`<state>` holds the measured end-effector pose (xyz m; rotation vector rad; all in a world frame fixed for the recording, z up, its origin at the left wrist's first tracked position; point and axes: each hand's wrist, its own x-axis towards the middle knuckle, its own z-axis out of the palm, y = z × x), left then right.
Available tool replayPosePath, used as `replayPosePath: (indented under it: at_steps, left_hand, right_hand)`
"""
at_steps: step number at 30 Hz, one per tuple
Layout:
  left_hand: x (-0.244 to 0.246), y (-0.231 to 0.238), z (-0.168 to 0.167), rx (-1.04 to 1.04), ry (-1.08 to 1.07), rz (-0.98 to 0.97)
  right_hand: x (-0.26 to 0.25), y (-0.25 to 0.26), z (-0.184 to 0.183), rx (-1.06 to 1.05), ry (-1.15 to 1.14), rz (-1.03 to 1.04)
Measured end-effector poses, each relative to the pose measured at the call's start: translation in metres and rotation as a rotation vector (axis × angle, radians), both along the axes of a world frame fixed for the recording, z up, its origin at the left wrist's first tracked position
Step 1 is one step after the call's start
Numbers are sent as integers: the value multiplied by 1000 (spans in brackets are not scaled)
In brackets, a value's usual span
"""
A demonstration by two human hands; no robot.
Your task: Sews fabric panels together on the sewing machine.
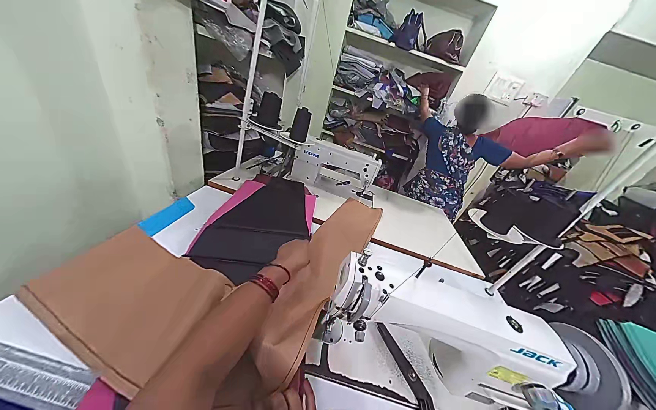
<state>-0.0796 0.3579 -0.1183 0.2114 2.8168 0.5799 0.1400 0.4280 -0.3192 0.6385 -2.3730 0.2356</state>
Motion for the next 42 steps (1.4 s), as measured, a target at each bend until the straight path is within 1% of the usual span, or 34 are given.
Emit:
replayPosePath:
  at_steps: [1, 2, 3, 4, 5, 6, 7, 8, 9, 10, 11, 12, 13, 14, 15, 16, 17, 19, 22, 23, 25, 26, 28, 30, 32, 34, 38, 39, 42]
  left_hand:
    - [-12, -14, -17, 132, 122, -4]
    - [-27, -30, -35, 275, 244, 47]
    - [-34, -48, -40, 398, 311, 146]
    - [-37, -67, -40, 492, 404, 285]
    - [-36, -88, -35, 534, 472, 435]
    - [-37, -111, -34, 479, 545, 520]
    - [-40, -131, -37, 376, 581, 580]
    - [-41, -148, -42, 240, 542, 607]
    - [-38, -158, -47, 97, 477, 587]
    - [-30, -162, -49, 11, 446, 523]
    - [-19, -160, -46, -33, 477, 424]
    - [-3, -154, -45, -84, 552, 263]
    - [16, -147, -45, -108, 644, 40]
    - [35, -139, -49, -92, 684, -222]
    - [54, -127, -51, -72, 610, -463]
    - [69, -113, -52, -56, 497, -665]
    - [80, -100, -56, -81, 365, -790]
    - [80, -84, -69, -182, 158, -912]
    - [51, -78, -79, -169, 100, -1001]
    - [44, -74, -77, -222, 68, -998]
    - [39, -57, -70, -427, -2, -983]
    - [41, -48, -68, -505, 6, -994]
    - [44, -36, -73, -576, 131, -1065]
    - [47, -28, -80, -602, 241, -1117]
    - [50, -22, -79, -676, 221, -1103]
    - [52, -19, -73, -776, 147, -1062]
    - [51, -11, -61, -895, -25, -928]
    - [50, -10, -62, -909, -35, -919]
    - [47, -6, -71, -908, 33, -940]
  right_hand:
    - [0, 0, -2, 3, 0, -6]
    - [0, 1, -3, 4, 4, -12]
    - [0, 1, -6, -5, 6, -13]
    - [-1, 0, -6, -14, 1, -15]
    - [-1, -1, -5, -23, -16, -17]
    - [0, -1, -4, -25, -39, -15]
    - [0, 0, -4, -20, -50, -11]
    - [-1, 0, -6, -12, -49, -6]
    - [0, 1, -7, -1, -52, -4]
    - [-1, 1, -7, 3, -53, 2]
    - [-2, 2, -6, -2, -55, 5]
    - [-3, 1, -6, -10, -54, 6]
    - [-3, 1, -7, -16, -51, 7]
    - [-3, 2, -7, -17, -51, 7]
    - [-3, 2, -8, -13, -50, 5]
    - [-3, 2, -8, -11, -44, 5]
    - [-4, 2, -9, -15, -33, 6]
    - [-5, 2, -10, -21, -28, 7]
    - [-5, 3, -9, -16, -38, 17]
    - [-5, 2, -9, -16, -38, 18]
    - [-5, 1, -10, -31, -38, 17]
    - [-5, 1, -10, -42, -32, 13]
    - [-5, 2, -10, -44, -23, 1]
    - [-5, 2, -11, -33, -25, -3]
    - [-5, 2, -11, -22, -19, 9]
    - [-4, 1, -10, -16, -18, 17]
    - [-5, 3, -9, -24, -42, 35]
    - [-5, 3, -9, -31, -47, 39]
    - [-6, 3, -10, -39, -51, 38]
